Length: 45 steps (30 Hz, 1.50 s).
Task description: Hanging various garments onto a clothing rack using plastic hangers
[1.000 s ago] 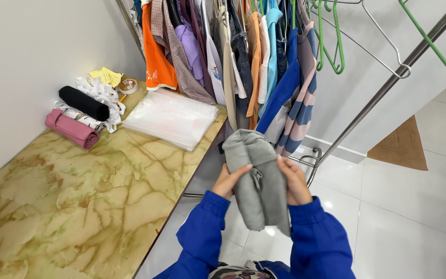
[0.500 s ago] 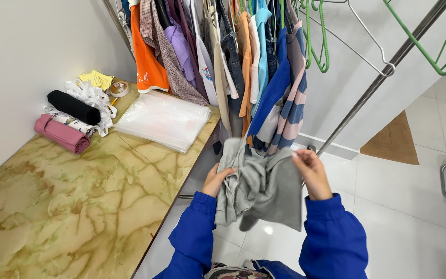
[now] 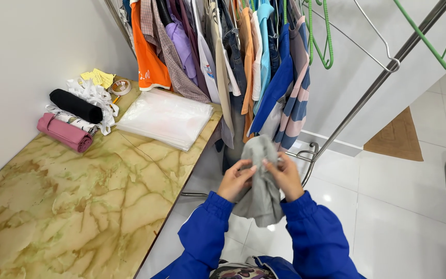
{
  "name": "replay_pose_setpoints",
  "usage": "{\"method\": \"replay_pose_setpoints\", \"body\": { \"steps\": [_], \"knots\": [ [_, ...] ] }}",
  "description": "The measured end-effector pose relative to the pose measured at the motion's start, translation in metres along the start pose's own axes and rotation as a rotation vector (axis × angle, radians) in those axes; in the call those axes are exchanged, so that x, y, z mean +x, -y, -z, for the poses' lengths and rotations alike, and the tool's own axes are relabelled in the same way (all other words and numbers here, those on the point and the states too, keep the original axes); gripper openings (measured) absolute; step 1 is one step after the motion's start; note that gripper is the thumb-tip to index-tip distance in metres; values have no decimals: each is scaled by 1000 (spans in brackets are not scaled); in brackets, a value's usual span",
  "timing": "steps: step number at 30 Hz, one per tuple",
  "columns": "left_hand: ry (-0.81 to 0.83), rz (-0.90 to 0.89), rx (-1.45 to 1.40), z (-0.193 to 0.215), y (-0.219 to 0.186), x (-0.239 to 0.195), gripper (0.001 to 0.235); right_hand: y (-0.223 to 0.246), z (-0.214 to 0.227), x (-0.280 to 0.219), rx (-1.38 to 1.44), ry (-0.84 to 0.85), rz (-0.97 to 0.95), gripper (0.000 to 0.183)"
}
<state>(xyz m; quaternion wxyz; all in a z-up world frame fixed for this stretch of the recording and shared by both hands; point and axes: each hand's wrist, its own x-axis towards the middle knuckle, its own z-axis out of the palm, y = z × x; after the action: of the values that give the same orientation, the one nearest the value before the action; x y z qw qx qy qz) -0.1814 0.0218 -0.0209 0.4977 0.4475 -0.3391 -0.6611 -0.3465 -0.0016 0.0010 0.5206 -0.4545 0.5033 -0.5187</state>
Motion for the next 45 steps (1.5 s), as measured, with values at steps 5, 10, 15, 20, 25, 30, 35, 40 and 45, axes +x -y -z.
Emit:
{"method": "replay_pose_setpoints", "body": {
  "steps": [5,10,15,20,25,30,35,40,45],
  "knots": [
    [-18,-419,310,-29,-53,-50,82,-9,29,34,363,-307,-121,30],
    [42,-650,686,-36,-47,-53,90,11,26,26,655,-260,-247,47],
    [-82,-599,831,-12,-5,-6,59,38,5,-3,580,-39,-378,57],
    [-131,-779,894,25,-14,8,35,98,11,-32,167,109,-350,62],
    [-98,-833,810,29,-38,3,43,45,65,6,-607,11,187,46],
    [67,-892,759,4,-56,-7,51,78,42,-13,-423,517,248,41],
    [-325,-926,746,-32,-58,-29,52,8,8,-6,-93,453,106,2],
    [-821,-798,894,-25,-26,-33,60,-38,-9,3,159,333,93,15],
    [-185,-384,29,-14,-14,-30,40,-10,-16,-2,296,284,60,14]
  ]
}}
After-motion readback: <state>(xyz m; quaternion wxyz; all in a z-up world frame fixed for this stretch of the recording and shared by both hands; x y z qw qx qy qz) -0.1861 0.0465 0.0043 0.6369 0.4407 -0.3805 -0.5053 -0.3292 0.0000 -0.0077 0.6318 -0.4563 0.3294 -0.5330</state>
